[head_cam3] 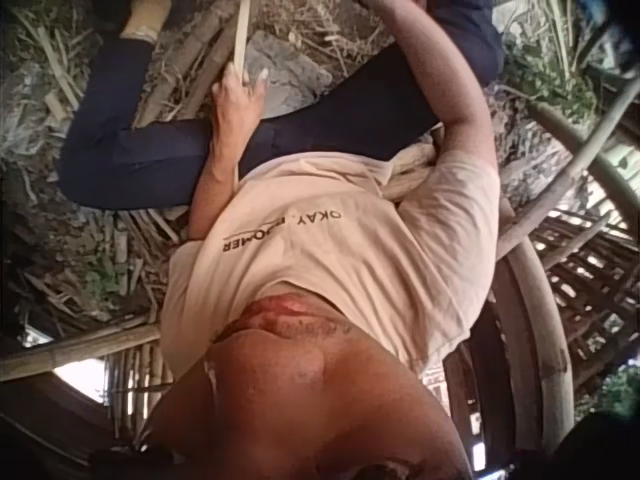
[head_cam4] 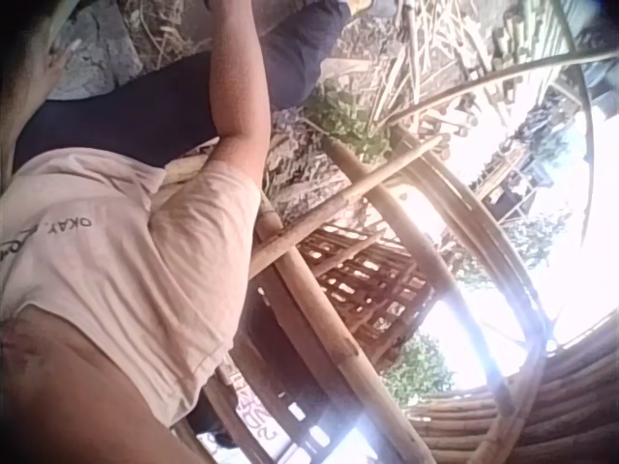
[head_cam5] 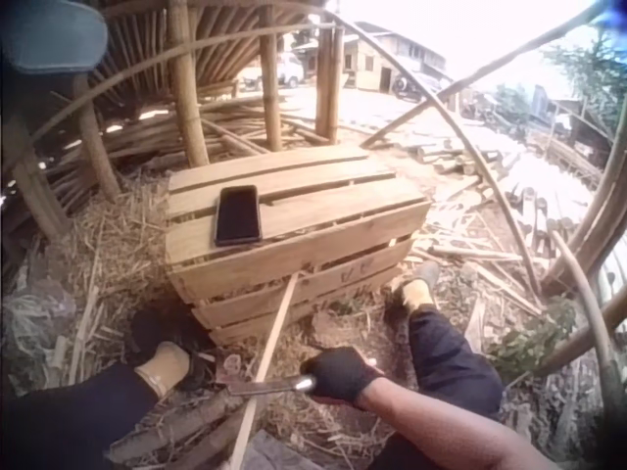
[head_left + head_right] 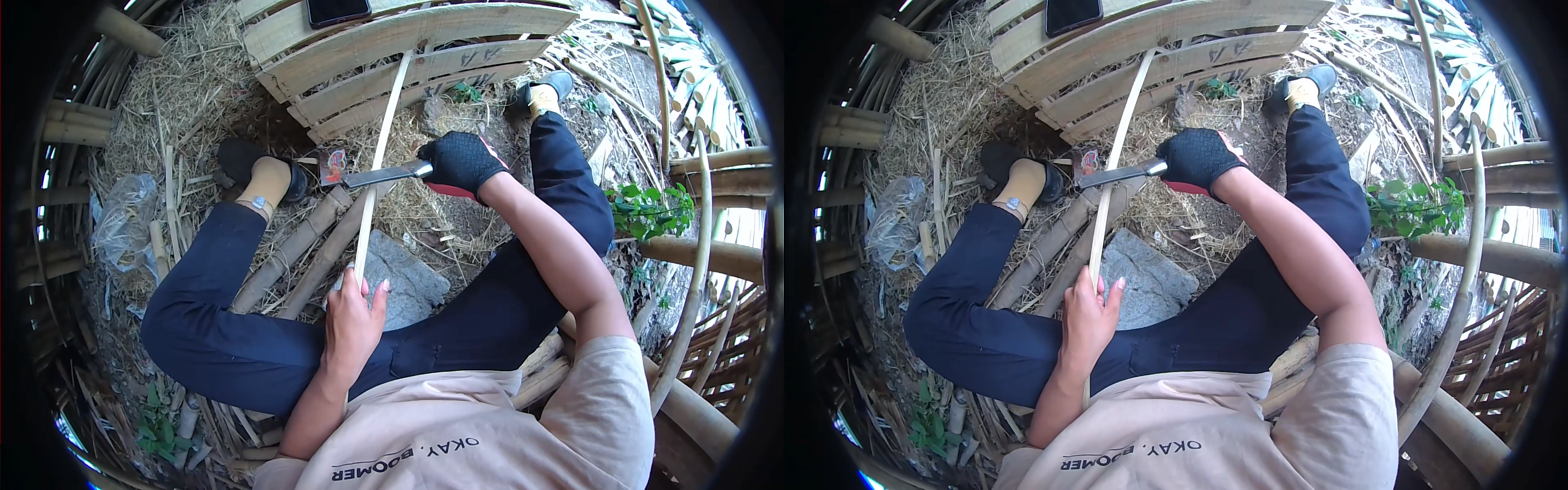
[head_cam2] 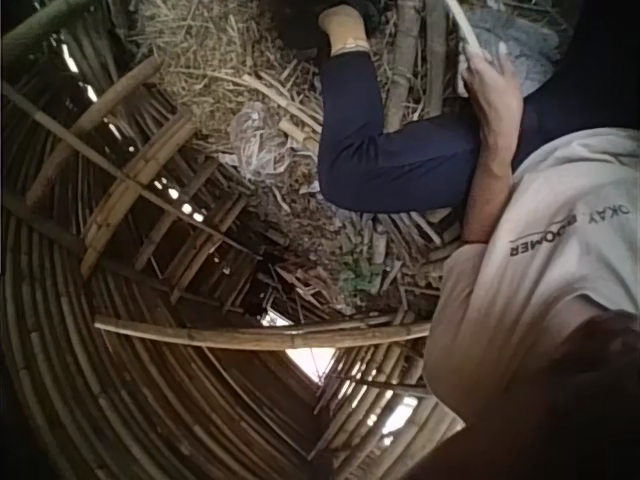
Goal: The person scrapes a thin bamboo stick with a knife, holding the stick by hand and moving the blade along its length.
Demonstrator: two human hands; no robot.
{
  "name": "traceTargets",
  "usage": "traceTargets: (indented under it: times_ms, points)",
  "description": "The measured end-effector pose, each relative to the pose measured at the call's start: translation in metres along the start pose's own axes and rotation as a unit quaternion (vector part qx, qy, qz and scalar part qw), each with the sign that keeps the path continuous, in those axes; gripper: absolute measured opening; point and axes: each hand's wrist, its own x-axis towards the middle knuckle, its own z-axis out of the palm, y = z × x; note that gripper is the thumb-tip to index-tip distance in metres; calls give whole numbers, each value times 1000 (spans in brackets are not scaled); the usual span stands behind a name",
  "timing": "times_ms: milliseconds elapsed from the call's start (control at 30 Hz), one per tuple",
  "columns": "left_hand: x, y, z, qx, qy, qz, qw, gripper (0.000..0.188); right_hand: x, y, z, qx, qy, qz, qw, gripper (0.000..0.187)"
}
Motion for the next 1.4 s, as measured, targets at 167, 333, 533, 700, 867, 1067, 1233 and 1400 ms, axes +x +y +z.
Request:
traceTargets:
  times_ms: [167,333,533,700,867,1067,1233,1400]
  points:
    - [1,-3,3,-24,39,19,999,33,9,4,10,-10,29,0,1000,17]
    - [1,-4,1,4,41,12,999,33,17,11,16,5,59,32,998,19]
    - [-4,1,-1,-20,-11,-2,1000,33,22,62,-5,-12,69,166,984,30]
    - [-3,0,1,-17,-14,-7,1000,34,16,57,3,35,97,170,980,38]
    - [-1,-6,5,-18,34,29,999,35,1,21,-13,84,55,113,989,40]
    - [-1,-9,7,-20,36,34,999,35,0,3,2,52,33,-2,998,28]
    - [-1,-5,4,-28,25,26,999,35,6,8,14,39,48,-23,998,22]
    - [-1,0,1,-50,11,3,999,34,14,12,13,27,57,13,998,19]
